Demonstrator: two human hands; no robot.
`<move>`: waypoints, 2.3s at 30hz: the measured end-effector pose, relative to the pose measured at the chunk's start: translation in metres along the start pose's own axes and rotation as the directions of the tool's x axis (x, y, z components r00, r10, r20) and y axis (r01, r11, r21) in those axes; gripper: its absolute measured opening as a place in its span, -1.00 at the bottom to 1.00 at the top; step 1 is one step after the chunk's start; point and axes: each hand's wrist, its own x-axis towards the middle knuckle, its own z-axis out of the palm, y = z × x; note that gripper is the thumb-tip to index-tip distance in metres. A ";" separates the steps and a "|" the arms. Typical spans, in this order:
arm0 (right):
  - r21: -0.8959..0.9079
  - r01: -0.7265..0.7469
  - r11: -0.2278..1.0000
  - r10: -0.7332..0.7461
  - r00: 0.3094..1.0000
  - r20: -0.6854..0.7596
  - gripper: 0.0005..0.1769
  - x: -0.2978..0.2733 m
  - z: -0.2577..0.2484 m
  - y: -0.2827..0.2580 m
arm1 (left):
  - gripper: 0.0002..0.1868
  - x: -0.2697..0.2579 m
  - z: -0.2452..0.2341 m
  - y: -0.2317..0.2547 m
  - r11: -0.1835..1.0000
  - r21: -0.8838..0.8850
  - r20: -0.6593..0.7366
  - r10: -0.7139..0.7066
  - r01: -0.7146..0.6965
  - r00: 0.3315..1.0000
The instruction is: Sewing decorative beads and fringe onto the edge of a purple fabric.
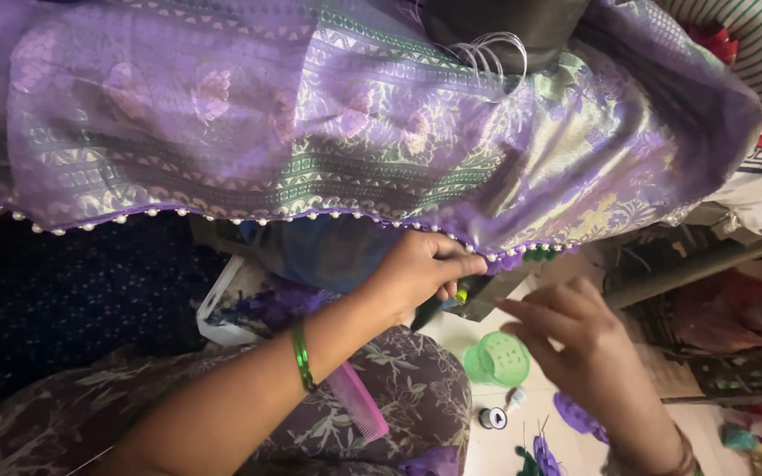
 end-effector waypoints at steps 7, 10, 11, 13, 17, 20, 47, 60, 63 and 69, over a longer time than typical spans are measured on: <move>-0.115 0.161 0.980 -0.170 0.982 -0.079 -0.82 0.043 0.003 0.014 | -0.77 -0.003 0.001 0.012 0.995 0.101 0.119 -0.038 0.025 0.992; -0.116 0.236 0.965 -0.243 0.968 -0.054 -0.85 0.059 0.002 0.008 | -0.81 -0.006 -0.002 0.008 0.964 0.245 0.025 0.098 -0.102 0.995; -0.123 0.285 0.950 -0.291 0.956 -0.032 -0.86 0.064 0.001 0.003 | -0.82 -0.007 -0.003 0.002 0.909 0.345 0.003 0.249 -0.234 0.969; -0.114 0.343 0.933 -0.343 0.939 0.016 -0.85 0.076 0.001 -0.001 | -0.83 -0.004 -0.005 -0.011 0.889 0.384 -0.030 0.282 -0.250 0.959; -0.009 0.501 0.865 -0.493 0.854 0.167 -0.79 0.100 0.001 -0.009 | -0.82 -0.010 0.001 -0.029 0.895 0.290 -0.061 0.370 -0.338 0.927; -0.055 0.506 0.861 -0.471 0.833 0.290 -0.77 0.113 0.007 -0.006 | -0.81 -0.010 0.006 -0.040 0.875 0.360 -0.152 0.398 -0.324 0.905; 0.097 0.062 0.993 -0.057 0.997 -0.054 -0.79 0.021 0.037 0.046 | -0.79 -0.016 -0.002 -0.040 0.955 -0.264 -0.114 0.111 -0.138 0.987; -0.219 0.456 0.862 -0.422 0.887 0.188 -0.75 0.105 0.022 -0.009 | -0.88 -0.033 0.003 -0.002 0.706 0.574 -0.192 0.609 -0.416 0.769; -0.314 0.411 0.856 -0.327 0.901 0.286 -0.88 0.116 0.036 -0.004 | -0.93 -0.047 0.002 0.023 0.314 0.876 -0.020 0.781 -0.366 0.624; -0.168 0.382 0.909 -0.364 0.923 0.128 -0.82 0.091 0.017 -0.011 | -0.90 -0.028 0.004 -0.001 0.168 0.910 0.114 0.778 -0.379 0.618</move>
